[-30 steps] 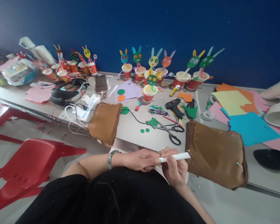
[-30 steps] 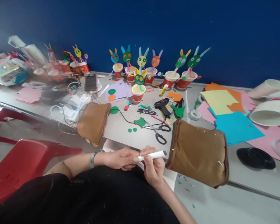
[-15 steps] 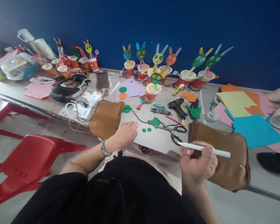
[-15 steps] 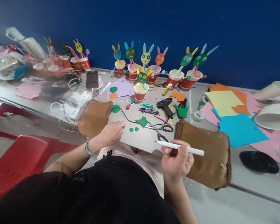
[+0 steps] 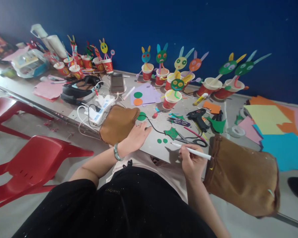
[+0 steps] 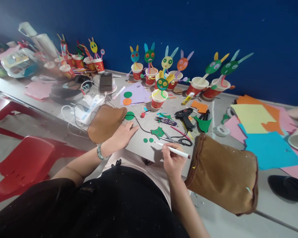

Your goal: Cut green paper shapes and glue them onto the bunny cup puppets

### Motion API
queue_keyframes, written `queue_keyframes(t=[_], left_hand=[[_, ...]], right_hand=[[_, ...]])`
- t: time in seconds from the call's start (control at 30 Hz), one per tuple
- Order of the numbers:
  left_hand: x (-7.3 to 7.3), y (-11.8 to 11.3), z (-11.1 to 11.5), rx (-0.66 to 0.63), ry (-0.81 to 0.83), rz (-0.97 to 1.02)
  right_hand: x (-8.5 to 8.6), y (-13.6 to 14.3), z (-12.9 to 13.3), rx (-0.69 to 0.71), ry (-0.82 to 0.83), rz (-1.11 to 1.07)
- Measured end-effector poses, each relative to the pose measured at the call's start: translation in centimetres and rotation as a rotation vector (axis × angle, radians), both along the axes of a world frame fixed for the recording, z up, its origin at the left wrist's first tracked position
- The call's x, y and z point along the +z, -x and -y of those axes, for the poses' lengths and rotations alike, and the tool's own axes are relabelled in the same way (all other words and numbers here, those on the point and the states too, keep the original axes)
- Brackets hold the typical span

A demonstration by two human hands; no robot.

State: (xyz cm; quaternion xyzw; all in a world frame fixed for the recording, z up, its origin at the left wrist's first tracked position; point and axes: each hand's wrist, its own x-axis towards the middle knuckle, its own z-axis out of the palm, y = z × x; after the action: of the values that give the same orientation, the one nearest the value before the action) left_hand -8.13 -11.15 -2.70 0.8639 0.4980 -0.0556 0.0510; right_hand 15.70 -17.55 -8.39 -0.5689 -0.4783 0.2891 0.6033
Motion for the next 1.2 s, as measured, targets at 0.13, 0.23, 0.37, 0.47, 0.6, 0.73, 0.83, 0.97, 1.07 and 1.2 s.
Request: queue_keyframes(t=[0.13,0.23,0.37,0.47,0.6,0.73,0.83,0.97,1.07,1.2], left_hand=[[-0.4,0.4,0.4,-0.025,-0.027,0.033],[-1.1,0.5,1.1,-0.045,-0.077,0.106],[-2.2,0.1,2.7,-0.134,-0.159,0.229],[-3.1,-0.3,3.7,-0.215,-0.162,0.281],[-4.1,-0.8,4.4,-0.244,-0.131,0.269],[-4.5,-0.9,4.6,-0.230,-0.099,0.240],[-4.5,-0.9,4.8,-0.237,-0.090,0.225],[-4.6,-0.8,5.1,-0.247,-0.089,0.221],[-4.8,-0.8,5.2,-0.255,-0.095,0.234],[-5.0,-0.7,5.2,-0.272,-0.096,0.234]], right_hand=[[-0.1,0.1,-0.3,-0.005,0.024,-0.019],[-0.3,-0.1,-0.3,0.014,0.048,-0.026],[-0.3,-0.2,0.0,0.023,0.063,-0.024],[-0.1,-0.1,0.1,0.024,0.079,-0.030],[0.1,0.0,0.3,0.048,0.099,-0.051],[0.2,0.1,0.3,0.068,0.108,-0.075],[0.1,0.1,0.3,0.081,0.096,-0.083],[0.1,0.0,0.3,0.088,0.080,-0.068],[-0.1,0.0,0.2,0.081,0.084,-0.057],[0.0,0.1,0.3,0.069,0.092,-0.064]])
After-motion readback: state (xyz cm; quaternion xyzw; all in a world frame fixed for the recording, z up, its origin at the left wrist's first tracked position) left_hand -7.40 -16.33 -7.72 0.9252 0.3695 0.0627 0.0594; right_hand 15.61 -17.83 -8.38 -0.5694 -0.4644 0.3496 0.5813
